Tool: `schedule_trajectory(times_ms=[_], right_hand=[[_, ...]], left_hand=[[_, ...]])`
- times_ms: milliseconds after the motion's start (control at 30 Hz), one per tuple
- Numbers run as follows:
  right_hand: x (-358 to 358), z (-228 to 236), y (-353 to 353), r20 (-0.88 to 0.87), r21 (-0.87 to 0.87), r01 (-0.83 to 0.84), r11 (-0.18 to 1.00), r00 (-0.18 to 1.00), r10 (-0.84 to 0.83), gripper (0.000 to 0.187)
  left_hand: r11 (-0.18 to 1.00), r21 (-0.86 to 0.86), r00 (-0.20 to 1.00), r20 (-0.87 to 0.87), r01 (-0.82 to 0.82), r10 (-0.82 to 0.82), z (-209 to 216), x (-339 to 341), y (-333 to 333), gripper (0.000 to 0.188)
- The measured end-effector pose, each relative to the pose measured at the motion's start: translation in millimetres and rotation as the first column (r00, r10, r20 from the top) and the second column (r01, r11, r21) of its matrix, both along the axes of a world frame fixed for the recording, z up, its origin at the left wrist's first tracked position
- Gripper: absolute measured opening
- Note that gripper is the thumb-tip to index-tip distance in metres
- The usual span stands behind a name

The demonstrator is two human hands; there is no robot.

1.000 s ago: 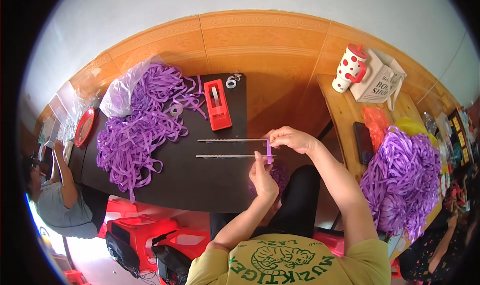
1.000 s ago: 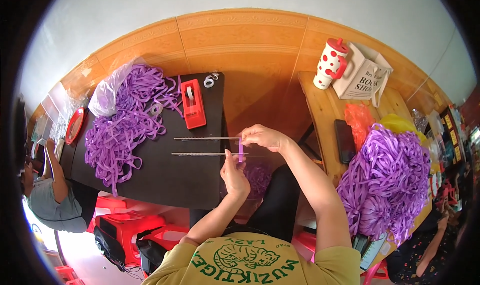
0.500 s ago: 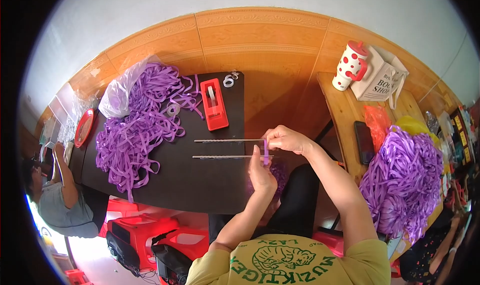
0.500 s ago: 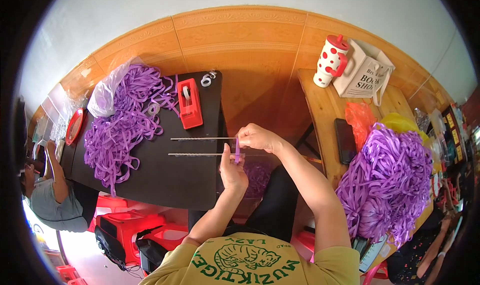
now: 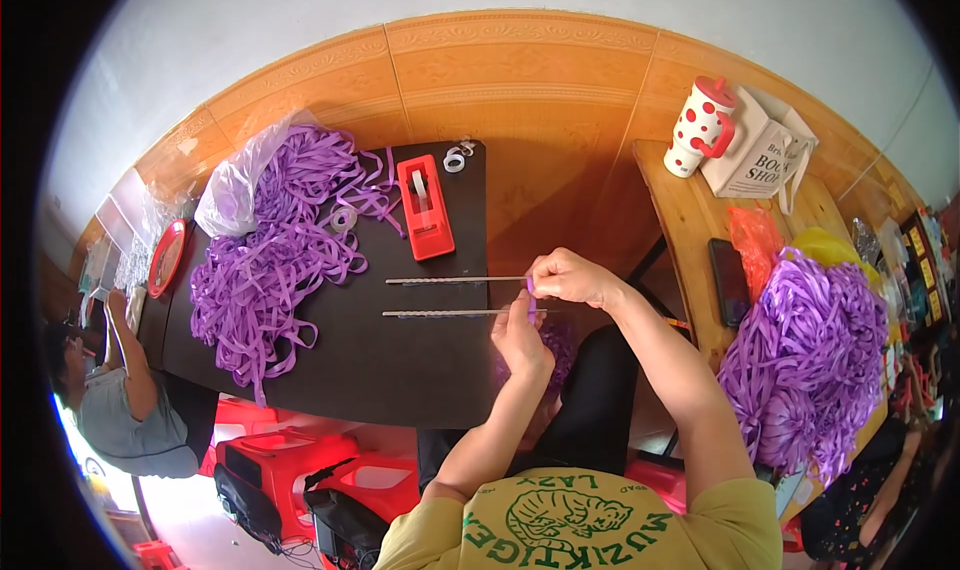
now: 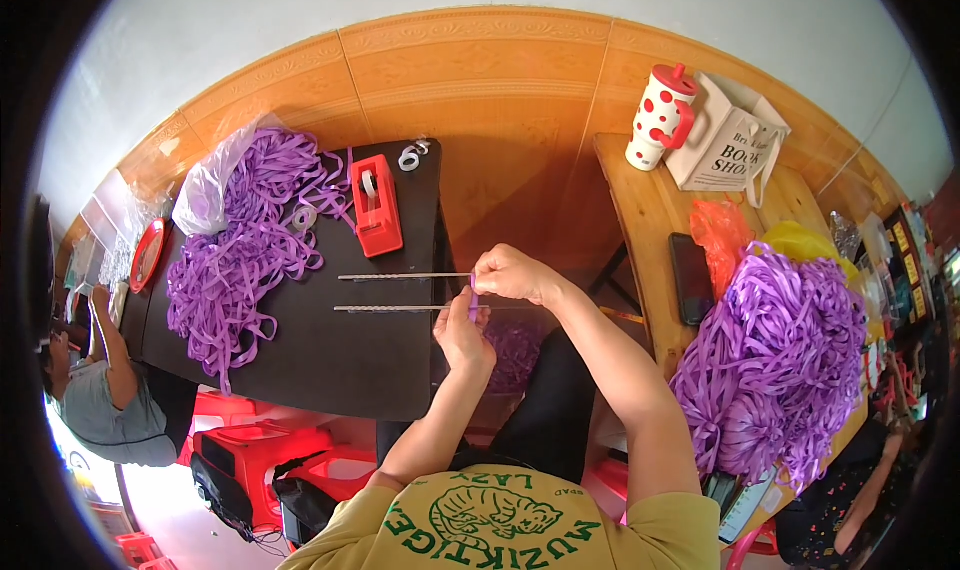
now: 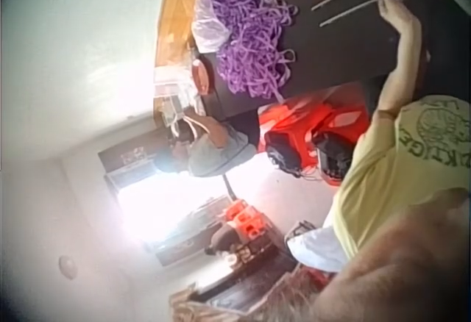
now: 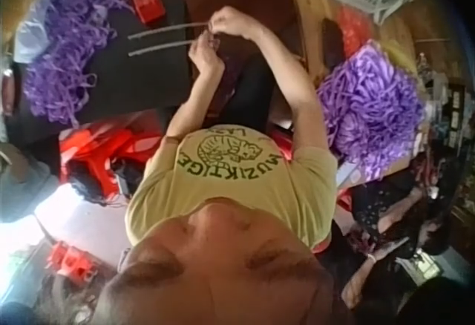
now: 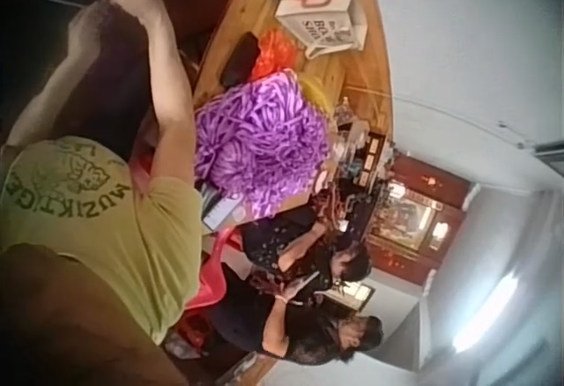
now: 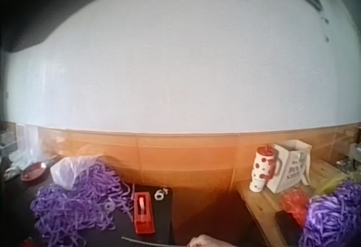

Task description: Wrapping and tying purple ribbons onto metal rods to create decorative pom-poms.

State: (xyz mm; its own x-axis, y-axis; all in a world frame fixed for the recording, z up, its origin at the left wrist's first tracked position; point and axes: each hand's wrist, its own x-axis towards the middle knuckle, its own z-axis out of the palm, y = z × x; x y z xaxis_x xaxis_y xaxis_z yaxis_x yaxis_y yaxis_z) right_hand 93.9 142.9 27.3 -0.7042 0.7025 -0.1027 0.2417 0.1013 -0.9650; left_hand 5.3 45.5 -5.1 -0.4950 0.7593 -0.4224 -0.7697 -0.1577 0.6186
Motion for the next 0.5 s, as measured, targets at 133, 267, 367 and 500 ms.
schedule_trajectory(times_ms=[133, 267, 367, 500], right_hand=[[6.3, 1.7, 0.1, 0.029, 0.179, -0.048, 0.983, 0.999, 0.043, 0.026], [8.5, 14.4, -2.5, 0.162, 0.104, 0.002, 0.995, 0.987, -0.019, 0.042], [5.4, 35.7, -11.2, 0.26, -0.011, 0.086, 0.996, 0.962, -0.08, 0.046], [13.5, 16.0, -9.8, 0.182, -0.048, 0.143, 0.989, 0.974, -0.132, 0.049]], left_hand=[[1.0, 0.008, 1.0, 0.0, 0.01, -0.01, 3.5, 0.3, -0.7, 0.013], [1.0, -0.03, 1.0, -0.004, -0.006, 0.006, 9.7, 1.3, -0.4, 0.018], [0.999, -0.047, 1.0, -0.012, -0.003, 0.003, 6.7, -2.5, -1.2, 0.019], [0.999, -0.038, 1.0, -0.012, 0.013, -0.013, 8.0, 0.1, -0.5, 0.019]])
